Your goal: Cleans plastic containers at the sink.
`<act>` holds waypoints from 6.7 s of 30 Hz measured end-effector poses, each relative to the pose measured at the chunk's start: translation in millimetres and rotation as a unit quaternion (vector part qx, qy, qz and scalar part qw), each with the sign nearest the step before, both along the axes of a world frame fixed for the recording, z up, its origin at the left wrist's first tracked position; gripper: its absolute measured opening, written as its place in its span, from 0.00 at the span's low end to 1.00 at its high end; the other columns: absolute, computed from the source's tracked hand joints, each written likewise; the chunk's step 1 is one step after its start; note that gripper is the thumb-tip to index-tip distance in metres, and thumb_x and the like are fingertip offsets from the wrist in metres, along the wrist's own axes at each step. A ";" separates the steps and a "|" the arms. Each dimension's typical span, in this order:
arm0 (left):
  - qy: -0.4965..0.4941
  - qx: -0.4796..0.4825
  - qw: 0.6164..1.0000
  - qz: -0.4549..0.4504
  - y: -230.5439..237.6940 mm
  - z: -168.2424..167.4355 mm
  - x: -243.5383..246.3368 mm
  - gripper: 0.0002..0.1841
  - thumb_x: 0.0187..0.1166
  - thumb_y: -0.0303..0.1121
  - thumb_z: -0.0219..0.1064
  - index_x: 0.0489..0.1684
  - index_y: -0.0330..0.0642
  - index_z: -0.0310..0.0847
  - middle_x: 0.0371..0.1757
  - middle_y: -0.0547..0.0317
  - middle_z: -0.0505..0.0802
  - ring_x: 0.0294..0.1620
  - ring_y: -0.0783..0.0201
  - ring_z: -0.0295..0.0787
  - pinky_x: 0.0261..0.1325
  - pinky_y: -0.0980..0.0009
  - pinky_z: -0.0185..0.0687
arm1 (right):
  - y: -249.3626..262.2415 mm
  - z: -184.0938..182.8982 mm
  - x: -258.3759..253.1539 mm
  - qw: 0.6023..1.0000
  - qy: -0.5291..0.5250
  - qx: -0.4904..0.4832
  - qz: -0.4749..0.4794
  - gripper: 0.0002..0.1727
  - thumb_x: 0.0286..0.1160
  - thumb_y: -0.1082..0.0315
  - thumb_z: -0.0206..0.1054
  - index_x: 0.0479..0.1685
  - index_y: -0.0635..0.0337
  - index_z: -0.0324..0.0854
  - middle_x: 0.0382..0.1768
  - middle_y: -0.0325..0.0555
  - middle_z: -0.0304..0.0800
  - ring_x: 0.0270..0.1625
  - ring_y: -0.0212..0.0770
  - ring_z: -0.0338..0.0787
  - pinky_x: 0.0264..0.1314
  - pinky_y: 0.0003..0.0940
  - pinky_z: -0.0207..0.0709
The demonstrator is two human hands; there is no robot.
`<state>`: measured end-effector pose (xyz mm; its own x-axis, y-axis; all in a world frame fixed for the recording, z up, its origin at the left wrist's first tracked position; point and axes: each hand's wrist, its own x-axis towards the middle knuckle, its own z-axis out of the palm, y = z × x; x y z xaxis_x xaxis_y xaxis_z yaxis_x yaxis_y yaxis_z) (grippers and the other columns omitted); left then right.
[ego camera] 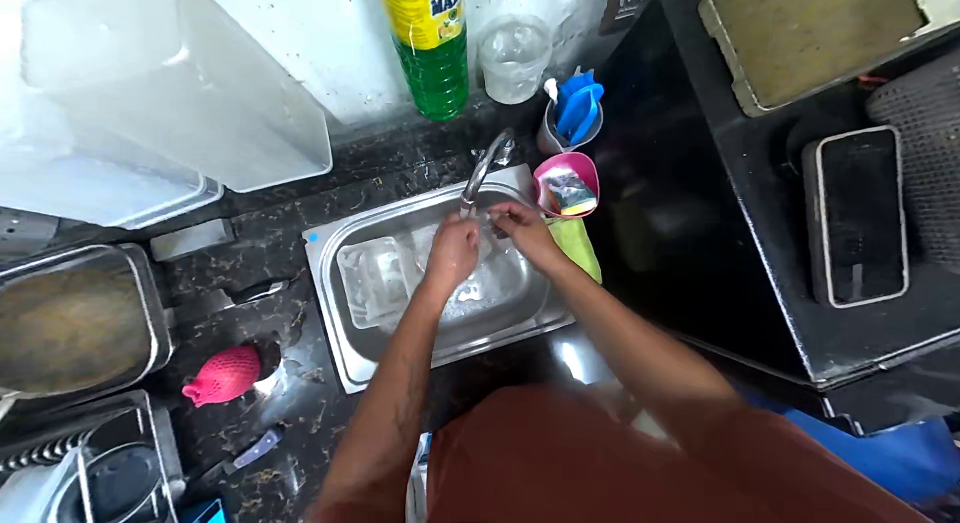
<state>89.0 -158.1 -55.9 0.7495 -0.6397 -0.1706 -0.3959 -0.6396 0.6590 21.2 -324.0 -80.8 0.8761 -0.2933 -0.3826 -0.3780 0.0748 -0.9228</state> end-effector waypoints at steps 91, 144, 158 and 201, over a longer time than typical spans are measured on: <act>0.407 -0.339 0.710 0.465 11.1 -83.4 10.3 0.43 0.80 0.76 0.31 0.82 0.59 0.70 0.72 0.57 0.88 0.71 0.55 0.84 0.66 0.43 0.83 | 19.4 -28.6 7.0 0.968 0.015 -0.246 0.033 0.50 0.62 0.39 0.78 0.90 0.40 0.66 0.73 0.58 0.76 0.74 0.62 0.74 0.76 0.68 0.68; 0.420 -0.365 0.722 0.411 49.5 -82.4 -30.0 0.31 0.89 0.65 0.33 0.60 0.55 0.76 0.40 0.70 0.86 0.37 0.73 0.83 0.40 0.72 0.82 | -2.4 -36.3 6.8 0.999 0.048 -0.012 -0.007 0.28 0.84 0.47 0.65 0.70 0.60 0.81 0.62 0.50 0.90 0.65 0.39 0.88 0.71 0.44 0.82; 0.464 -0.397 0.681 0.404 32.0 -76.6 -32.4 0.35 0.81 0.71 0.45 0.78 0.60 0.70 0.63 0.64 0.91 0.60 0.65 0.90 0.57 0.56 0.90 | -9.7 -9.4 -26.2 0.993 0.049 -0.047 0.101 0.51 0.73 0.39 0.70 0.95 0.45 0.51 0.91 0.51 0.59 0.90 0.46 0.64 0.88 0.52 0.65; 0.397 -0.295 0.782 0.380 18.4 -93.3 -39.8 0.42 0.83 0.73 0.35 0.93 0.60 0.52 0.85 0.55 0.74 0.81 0.54 0.73 0.77 0.46 0.74 | 55.4 25.4 -61.2 0.922 0.184 -0.332 0.070 0.82 0.36 0.29 0.88 0.97 0.55 0.39 0.84 0.70 0.61 0.77 0.70 0.74 0.72 0.68 0.74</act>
